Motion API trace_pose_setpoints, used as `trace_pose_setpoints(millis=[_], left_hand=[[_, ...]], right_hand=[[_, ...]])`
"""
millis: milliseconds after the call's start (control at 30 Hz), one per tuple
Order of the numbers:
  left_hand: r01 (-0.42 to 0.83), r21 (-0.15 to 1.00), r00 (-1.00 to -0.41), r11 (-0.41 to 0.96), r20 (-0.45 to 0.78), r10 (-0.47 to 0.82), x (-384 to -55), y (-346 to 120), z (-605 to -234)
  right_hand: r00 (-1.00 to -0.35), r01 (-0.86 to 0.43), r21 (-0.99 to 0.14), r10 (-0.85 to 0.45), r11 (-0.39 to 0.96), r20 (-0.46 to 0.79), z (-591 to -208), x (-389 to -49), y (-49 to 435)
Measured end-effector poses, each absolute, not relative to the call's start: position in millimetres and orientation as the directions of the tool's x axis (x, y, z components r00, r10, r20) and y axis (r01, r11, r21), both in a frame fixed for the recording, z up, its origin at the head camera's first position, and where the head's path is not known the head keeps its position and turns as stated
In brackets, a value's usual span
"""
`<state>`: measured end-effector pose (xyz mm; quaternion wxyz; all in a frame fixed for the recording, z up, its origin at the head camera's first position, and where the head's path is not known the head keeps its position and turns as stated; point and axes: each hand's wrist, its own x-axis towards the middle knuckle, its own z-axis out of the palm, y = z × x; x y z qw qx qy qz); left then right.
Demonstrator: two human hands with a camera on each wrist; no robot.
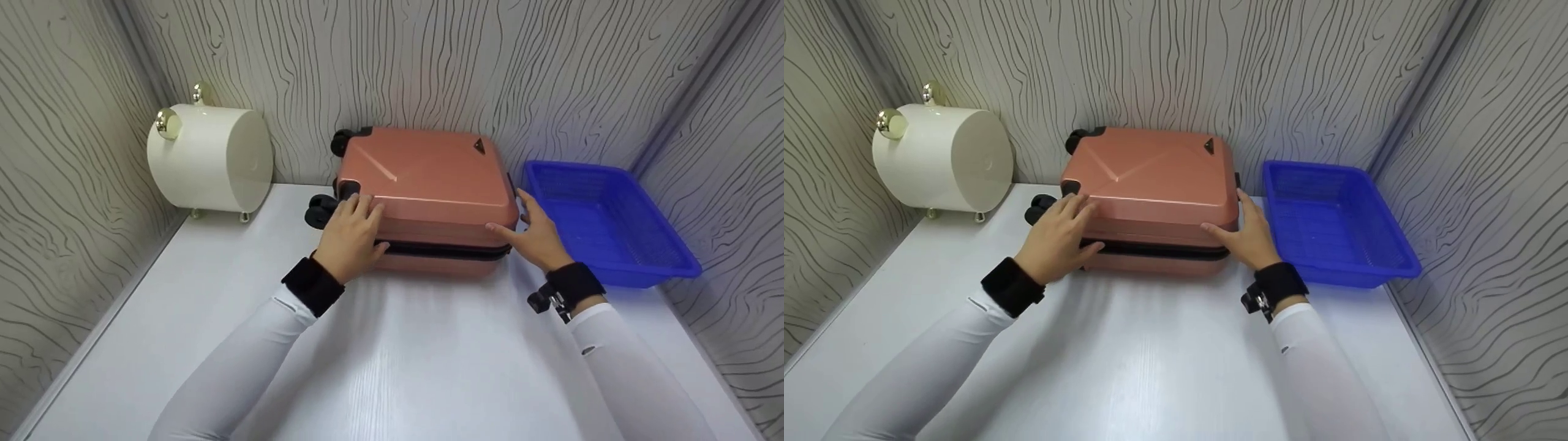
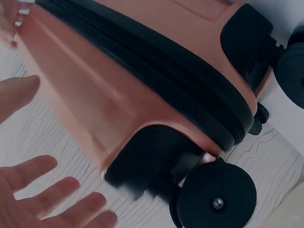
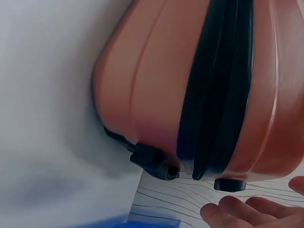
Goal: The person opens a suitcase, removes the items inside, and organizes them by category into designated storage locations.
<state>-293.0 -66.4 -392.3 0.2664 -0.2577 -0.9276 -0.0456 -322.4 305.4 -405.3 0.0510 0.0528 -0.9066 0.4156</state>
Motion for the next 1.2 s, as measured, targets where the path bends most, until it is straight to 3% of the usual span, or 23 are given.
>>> trace_pose_setpoints(millis=[200, 433, 567, 933, 1200], left_hand=[[0.482, -0.134, -0.727, 0.866, 0.490, 0.481, -311.2, -50.5, -395.3], [0.418, -0.242, -0.638, 0.876, 0.608, 0.472, -320.6, -45.9, -407.7], [0.437, -0.199, -0.613, 0.877, 0.648, 0.452, -321.4, -51.4, -412.7], [0.610, -0.035, -0.624, 0.792, 0.595, 0.506, -328.6, -90.9, -403.7], [0.664, 0.031, -0.605, 0.747, 0.609, 0.513, -338.3, -115.1, -408.9]], right_hand=[[-0.984, -0.175, -0.772, -0.096, 0.612, 0.147, -404.9, -328.1, 295.6], [-0.978, -0.192, -0.751, -0.061, 0.631, 0.199, -409.4, -322.4, 290.2], [-0.971, -0.194, -0.731, -0.022, 0.654, 0.239, -413.0, -310.8, 282.5], [-0.903, -0.250, -0.610, 0.047, 0.752, 0.427, -423.7, -259.6, 245.3], [-0.817, -0.354, -0.450, -0.038, 0.820, 0.575, -433.3, -218.4, 220.1]])
